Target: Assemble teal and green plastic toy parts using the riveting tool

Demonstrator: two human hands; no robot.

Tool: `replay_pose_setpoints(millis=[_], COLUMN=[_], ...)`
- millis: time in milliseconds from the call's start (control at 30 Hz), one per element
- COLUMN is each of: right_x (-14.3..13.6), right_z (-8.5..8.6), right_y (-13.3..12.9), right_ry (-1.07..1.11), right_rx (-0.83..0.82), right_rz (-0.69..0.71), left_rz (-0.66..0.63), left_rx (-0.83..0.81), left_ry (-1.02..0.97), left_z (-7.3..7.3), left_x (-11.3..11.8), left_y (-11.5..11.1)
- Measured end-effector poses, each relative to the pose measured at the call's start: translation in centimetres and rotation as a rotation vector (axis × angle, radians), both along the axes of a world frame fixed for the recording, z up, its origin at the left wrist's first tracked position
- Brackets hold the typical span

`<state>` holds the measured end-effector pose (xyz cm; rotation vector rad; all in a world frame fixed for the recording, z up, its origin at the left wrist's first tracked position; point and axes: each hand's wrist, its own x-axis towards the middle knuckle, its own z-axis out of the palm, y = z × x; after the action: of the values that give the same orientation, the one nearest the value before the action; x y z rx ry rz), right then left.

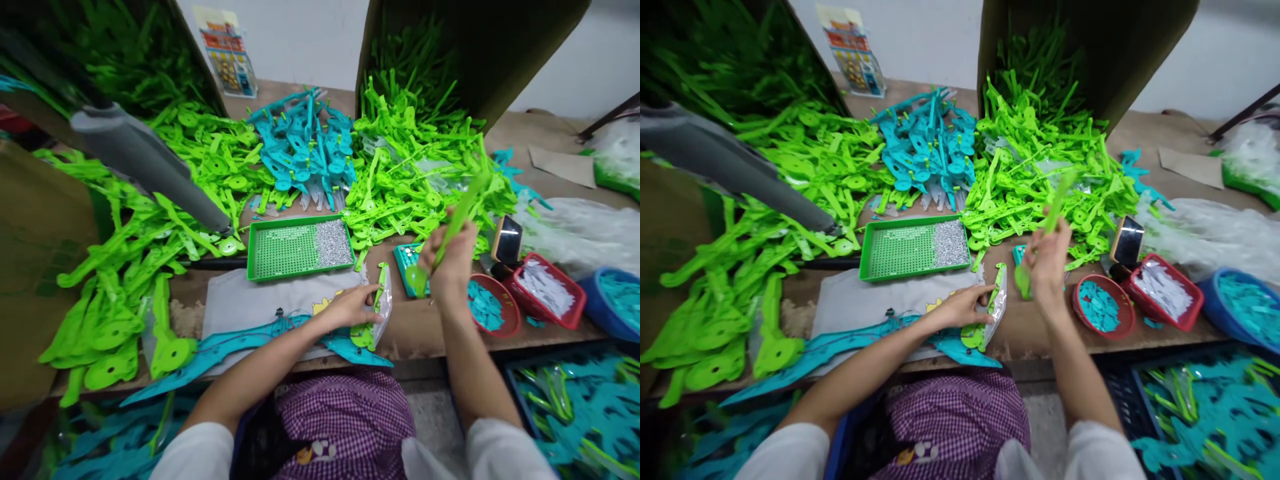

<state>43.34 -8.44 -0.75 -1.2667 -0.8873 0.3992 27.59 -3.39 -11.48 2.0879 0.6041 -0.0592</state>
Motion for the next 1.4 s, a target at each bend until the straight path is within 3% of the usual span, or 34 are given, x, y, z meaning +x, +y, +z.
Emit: replay_pose_setpoints(millis=[100, 167, 233, 300, 433, 533, 600, 700, 867, 1033, 1400], right_x=[-3.2, -3.9, -3.8, -3.2, -2.2, -2.2, -2.0, -1.2, 0.2, -0.2, -1.1], right_z=[-4.6, -7.4, -9.2, -10.1, -9.9, -9.2, -8.7, -8.1, -8.7, -9.8, -9.4], right_y=[-4.3, -5.7, -6.2, -6.5, -6.4, -5.9, -5.6, -5.4, -5.0, -3.2, -2.2], right_ry=[0.337, 0.436, 0.347, 0.115, -0.419, -0.805, -0.935, -0.939, -0.668, -0.779, -0.965], right_rx=[-0.168, -0.237, -0.310, -0.403, -0.698, -1.019, -1.139, -1.089, -0.908, -1.044, -1.179], right_rz=[0.033, 0.003, -0.067, -0.158, -0.190, -0.083, -0.005, 0.085, 0.080, -0.011, 0.026], left_rz=[-0.004, -0.006, -0.012, -0.018, -0.021, -0.017, -0.018, -0.017, -0.026, -0.029, -0.043], left_rx=[0.018, 0.027, 0.025, 0.022, 0.036, 0.051, 0.054, 0.049, 0.052, 0.079, 0.123], left_ry=[-0.005, -0.017, -0.018, -0.013, -0.008, -0.017, -0.025, -0.022, -0.030, -0.028, -0.037], left_z=[0.0, 0.1, 0.3, 0.4, 0.3, 0.1, 0.1, 0.1, -0.1, -0.7, -0.6], left_x=[0.0, 0.0, 0.0, 0.1, 0.1, 0.2, 0.2, 0.1, 0.0, 0.3, 0.2], left_y=[-0.1, -0.2, -0.2, -0.2, -0.1, -0.2, -0.2, -0.2, -0.2, -0.2, -0.2])
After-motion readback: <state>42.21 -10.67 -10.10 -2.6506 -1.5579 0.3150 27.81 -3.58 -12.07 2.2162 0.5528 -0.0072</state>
